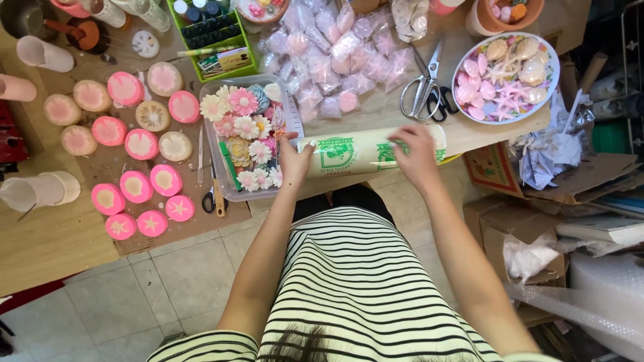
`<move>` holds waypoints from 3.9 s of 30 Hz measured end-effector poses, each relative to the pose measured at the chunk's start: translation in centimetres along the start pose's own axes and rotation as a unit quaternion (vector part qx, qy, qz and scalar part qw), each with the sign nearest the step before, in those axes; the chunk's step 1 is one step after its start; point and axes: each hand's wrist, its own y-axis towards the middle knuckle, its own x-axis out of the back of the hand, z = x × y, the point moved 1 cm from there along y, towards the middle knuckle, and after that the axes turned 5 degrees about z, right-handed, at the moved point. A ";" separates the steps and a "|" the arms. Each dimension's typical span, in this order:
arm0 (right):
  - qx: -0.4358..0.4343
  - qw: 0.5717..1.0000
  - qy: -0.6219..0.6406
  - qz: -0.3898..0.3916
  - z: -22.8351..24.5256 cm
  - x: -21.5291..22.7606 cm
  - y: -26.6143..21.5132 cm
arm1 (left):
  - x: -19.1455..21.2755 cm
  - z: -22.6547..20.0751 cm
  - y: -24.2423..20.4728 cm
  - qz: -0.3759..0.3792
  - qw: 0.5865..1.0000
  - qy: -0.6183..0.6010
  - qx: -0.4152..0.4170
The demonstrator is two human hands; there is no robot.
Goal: The person is decorating flower-shaped candles by adding small decorative beads and wrapping them in plastic.
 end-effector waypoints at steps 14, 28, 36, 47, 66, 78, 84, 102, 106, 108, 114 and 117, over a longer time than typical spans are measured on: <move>-0.009 0.953 -0.006 0.304 -1.6 -4.6 6.9 | -1.0 -0.9 -1.7 -0.032 0.996 -0.079 -0.012; 0.047 0.968 0.023 0.245 -3.0 -4.2 3.7 | -1.4 -0.4 -2.1 -0.037 0.994 -0.104 -0.022; 0.070 0.967 -0.008 0.244 -1.0 -3.5 3.6 | -1.4 0.0 -1.7 -0.038 0.996 -0.083 -0.003; 0.065 0.969 -0.006 0.238 1.3 -1.5 3.2 | -1.3 -0.4 -1.5 -0.020 0.994 -0.106 0.015; -0.080 0.967 0.051 0.236 -5.7 -2.3 4.3 | -1.1 -0.1 -2.8 -0.031 0.991 -0.119 -0.051; -0.048 0.986 0.066 0.144 -4.3 -2.0 2.1 | -0.8 -0.2 -3.7 -0.037 0.990 -0.124 -0.050; -0.049 0.962 0.091 0.254 -5.5 -1.1 3.8 | -0.5 -1.1 -4.1 -0.032 0.997 -0.073 -0.012; 0.255 0.816 -0.379 0.353 -1.2 -4.2 6.9 | -0.3 -1.4 -4.0 -0.016 0.993 -0.114 -0.026; 0.279 0.841 -0.342 0.314 -1.2 -3.4 7.0 | -0.5 -1.1 -3.7 -0.023 0.992 -0.115 -0.044; 0.206 0.871 -0.293 0.335 -1.5 -2.5 7.3 | -0.7 -0.9 -3.5 -0.018 0.993 -0.114 -0.020; 0.107 0.944 -0.006 0.313 -3.6 -1.7 6.8 | -1.1 0.0 -2.9 -0.025 0.993 -0.106 -0.041; 0.001 0.936 0.052 0.347 -3.8 -1.7 7.0 | -1.2 0.3 -2.4 -0.016 0.994 -0.103 -0.032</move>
